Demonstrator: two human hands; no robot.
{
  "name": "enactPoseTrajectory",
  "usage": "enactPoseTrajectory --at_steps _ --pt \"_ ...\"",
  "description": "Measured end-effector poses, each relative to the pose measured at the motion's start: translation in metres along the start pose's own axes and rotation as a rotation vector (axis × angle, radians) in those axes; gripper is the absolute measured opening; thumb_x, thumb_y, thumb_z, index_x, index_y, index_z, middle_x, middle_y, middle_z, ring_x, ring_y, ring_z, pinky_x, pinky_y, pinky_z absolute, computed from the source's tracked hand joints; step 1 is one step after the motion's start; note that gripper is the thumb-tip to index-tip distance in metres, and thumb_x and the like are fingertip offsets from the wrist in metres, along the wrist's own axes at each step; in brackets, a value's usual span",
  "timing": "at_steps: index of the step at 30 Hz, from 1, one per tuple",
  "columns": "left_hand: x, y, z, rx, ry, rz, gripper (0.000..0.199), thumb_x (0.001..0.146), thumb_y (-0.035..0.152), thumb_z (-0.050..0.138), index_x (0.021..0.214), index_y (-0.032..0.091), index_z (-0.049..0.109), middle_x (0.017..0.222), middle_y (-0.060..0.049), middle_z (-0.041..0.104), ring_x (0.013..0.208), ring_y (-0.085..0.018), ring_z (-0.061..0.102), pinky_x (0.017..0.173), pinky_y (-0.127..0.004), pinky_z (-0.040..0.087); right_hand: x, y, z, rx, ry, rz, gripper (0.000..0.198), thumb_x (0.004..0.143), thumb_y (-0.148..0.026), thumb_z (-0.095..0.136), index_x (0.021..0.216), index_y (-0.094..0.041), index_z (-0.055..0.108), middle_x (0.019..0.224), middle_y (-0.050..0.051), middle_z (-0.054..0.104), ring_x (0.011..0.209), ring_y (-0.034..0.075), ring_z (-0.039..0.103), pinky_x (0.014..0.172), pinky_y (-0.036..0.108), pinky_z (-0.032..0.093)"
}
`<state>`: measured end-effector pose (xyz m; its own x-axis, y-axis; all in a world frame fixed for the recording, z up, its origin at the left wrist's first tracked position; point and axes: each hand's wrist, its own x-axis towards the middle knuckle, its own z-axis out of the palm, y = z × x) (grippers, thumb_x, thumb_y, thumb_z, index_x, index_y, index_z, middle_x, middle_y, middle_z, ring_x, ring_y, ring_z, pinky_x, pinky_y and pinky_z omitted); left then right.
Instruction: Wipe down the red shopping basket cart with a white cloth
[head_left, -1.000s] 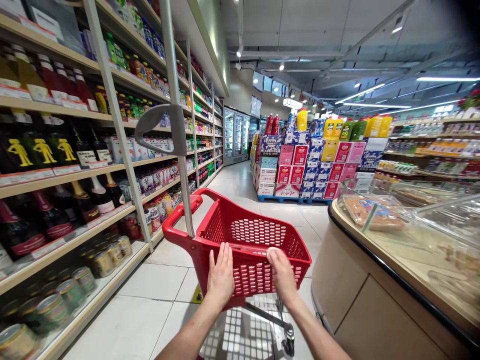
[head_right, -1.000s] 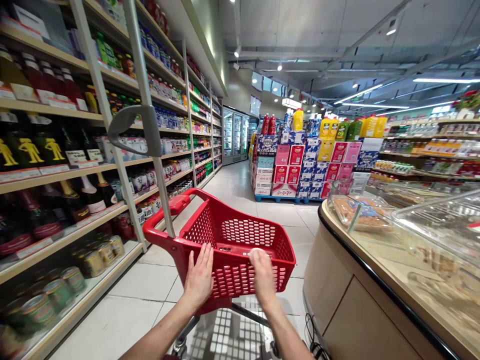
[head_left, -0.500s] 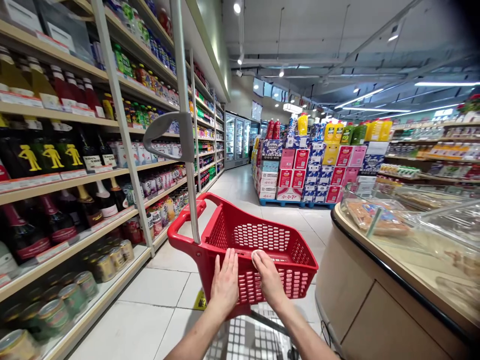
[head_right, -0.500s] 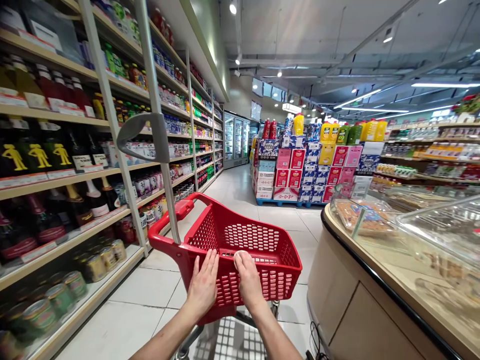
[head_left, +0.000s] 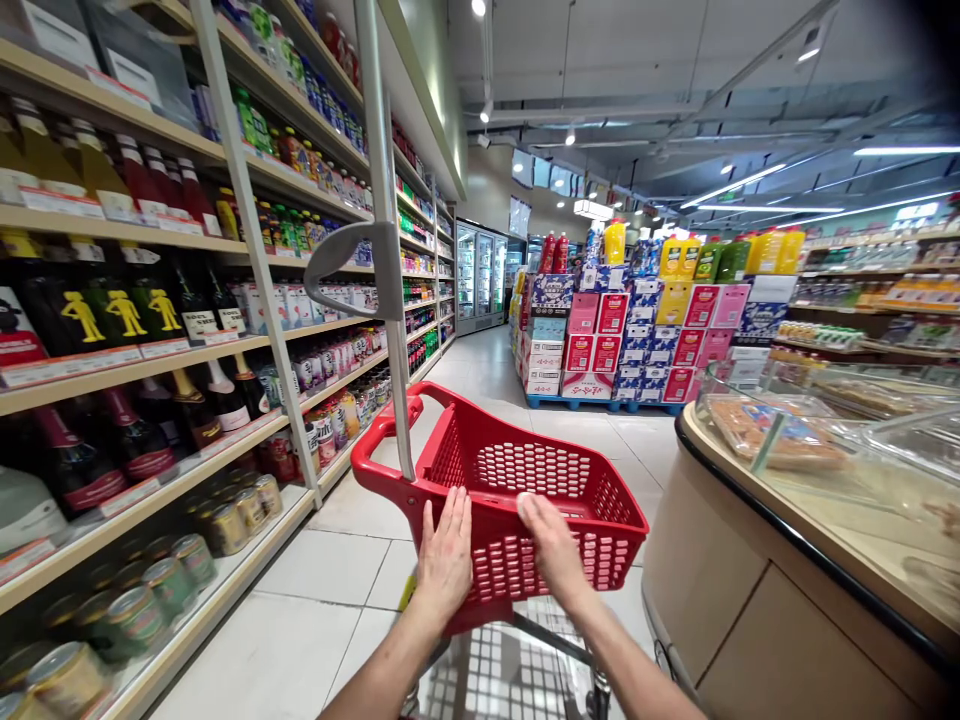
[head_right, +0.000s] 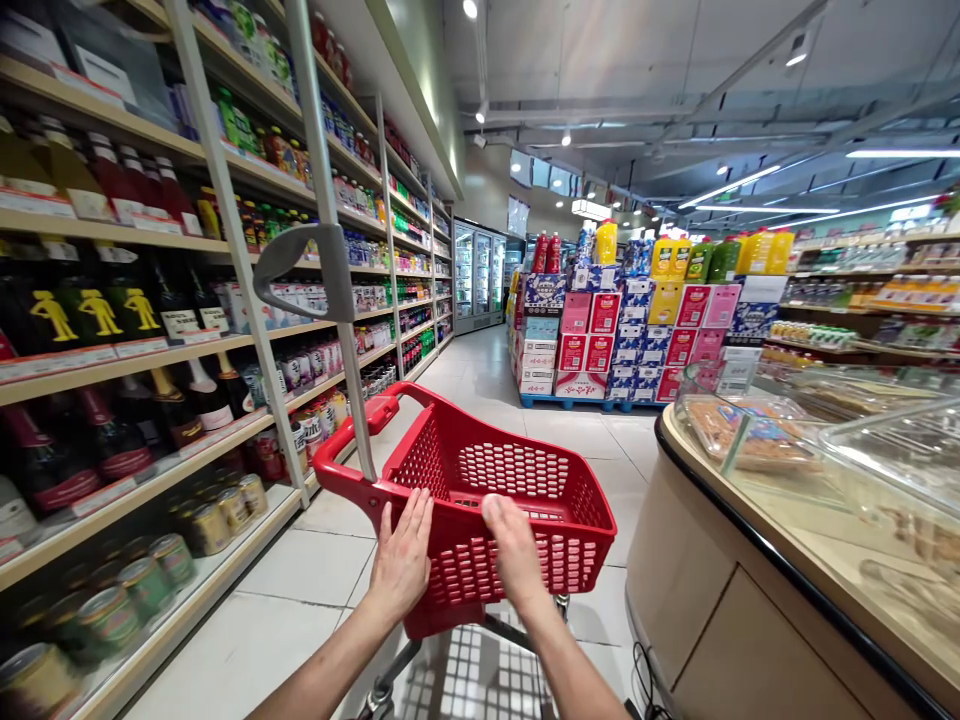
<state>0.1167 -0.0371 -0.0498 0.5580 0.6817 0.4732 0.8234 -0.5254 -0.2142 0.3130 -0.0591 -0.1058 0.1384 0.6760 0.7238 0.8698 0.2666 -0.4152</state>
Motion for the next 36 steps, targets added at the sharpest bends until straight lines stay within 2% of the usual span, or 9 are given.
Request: enactPoseTrajectory --at_steps 4,10,15,18,23,25,29,31,36 --pt "-0.004 0.002 0.004 -0.006 0.014 -0.003 0.066 0.069 0.014 0.038 0.134 0.008 0.029 0.143 -0.009 0.025 0.134 -0.021 0.013 0.108 -0.046 0.008 -0.003 0.025 -0.014 -0.098 0.082 0.166 0.041 0.085 -0.016 0.028 0.115 -0.020 0.056 0.116 0.010 0.056 0.112 0.021 0.047 0.095 0.044 0.038" --pt "0.007 -0.004 -0.005 -0.012 0.045 -0.019 0.063 0.069 0.015 0.039 0.131 0.009 0.035 0.139 -0.010 0.033 0.132 -0.022 0.019 0.108 -0.046 0.006 0.004 0.006 -0.007 0.005 -0.034 -0.047 0.039 0.087 -0.018 0.032 0.121 -0.024 0.051 0.122 0.006 0.054 0.114 0.018 0.047 0.096 0.039 0.039" --pt "0.023 -0.026 -0.016 0.019 0.016 -0.078 0.064 0.066 0.013 0.039 0.129 0.006 0.038 0.138 -0.013 0.036 0.131 -0.025 0.021 0.108 -0.049 0.006 0.007 0.041 -0.032 -0.104 0.078 0.188 0.035 0.086 -0.025 0.033 0.106 -0.018 0.061 0.107 0.012 0.061 0.104 0.023 0.054 0.091 0.044 0.041" --pt "0.025 -0.024 -0.014 0.028 0.020 -0.093 0.064 0.066 0.014 0.040 0.129 0.005 0.037 0.136 -0.015 0.037 0.131 -0.026 0.022 0.108 -0.048 0.006 0.014 0.010 -0.010 -0.057 0.052 0.149 0.037 0.084 -0.015 0.033 0.109 -0.019 0.060 0.110 0.010 0.060 0.106 0.020 0.052 0.093 0.040 0.041" --pt "0.015 -0.024 -0.014 -0.004 0.059 -0.039 0.063 0.068 0.015 0.040 0.130 0.008 0.037 0.137 -0.012 0.037 0.131 -0.024 0.022 0.108 -0.047 0.005 0.020 -0.054 0.029 0.143 -0.004 -0.084 0.059 0.074 0.001 0.030 0.127 -0.023 0.043 0.127 0.006 0.048 0.121 0.016 0.039 0.101 0.040 0.036" --pt "0.008 -0.038 -0.018 -0.029 0.104 -0.026 0.062 0.069 0.014 0.039 0.131 0.011 0.035 0.137 -0.010 0.038 0.131 -0.023 0.023 0.109 -0.047 0.004 0.014 -0.042 0.022 0.135 -0.006 -0.073 0.063 0.072 0.002 0.028 0.126 -0.024 0.044 0.126 0.005 0.049 0.120 0.016 0.039 0.101 0.040 0.035" --pt "0.003 -0.081 -0.029 -0.023 0.226 -0.262 0.063 0.071 0.013 0.039 0.133 0.008 0.029 0.138 -0.013 0.034 0.131 -0.024 0.022 0.108 -0.050 0.003 0.008 -0.008 0.005 0.045 0.051 0.093 0.054 0.073 -0.002 0.030 0.118 -0.022 0.053 0.118 0.007 0.055 0.114 0.020 0.045 0.098 0.043 0.038" --pt "0.005 -0.096 -0.034 -0.011 0.213 -0.309 0.064 0.069 0.012 0.040 0.132 0.008 0.029 0.139 -0.014 0.034 0.131 -0.025 0.021 0.107 -0.052 0.005 0.017 -0.026 0.013 0.083 0.064 0.094 0.049 0.077 -0.006 0.031 0.117 -0.022 0.054 0.116 0.008 0.056 0.112 0.020 0.047 0.097 0.043 0.039" --pt "0.008 -0.103 -0.039 0.010 0.154 -0.285 0.065 0.065 0.009 0.041 0.129 0.010 0.034 0.138 -0.012 0.035 0.131 -0.024 0.023 0.107 -0.052 0.008 0.059 -0.139 0.058 0.258 0.038 -0.140 0.045 0.083 -0.010 0.033 0.125 -0.020 0.046 0.123 0.010 0.051 0.118 0.019 0.042 0.100 0.040 0.038"
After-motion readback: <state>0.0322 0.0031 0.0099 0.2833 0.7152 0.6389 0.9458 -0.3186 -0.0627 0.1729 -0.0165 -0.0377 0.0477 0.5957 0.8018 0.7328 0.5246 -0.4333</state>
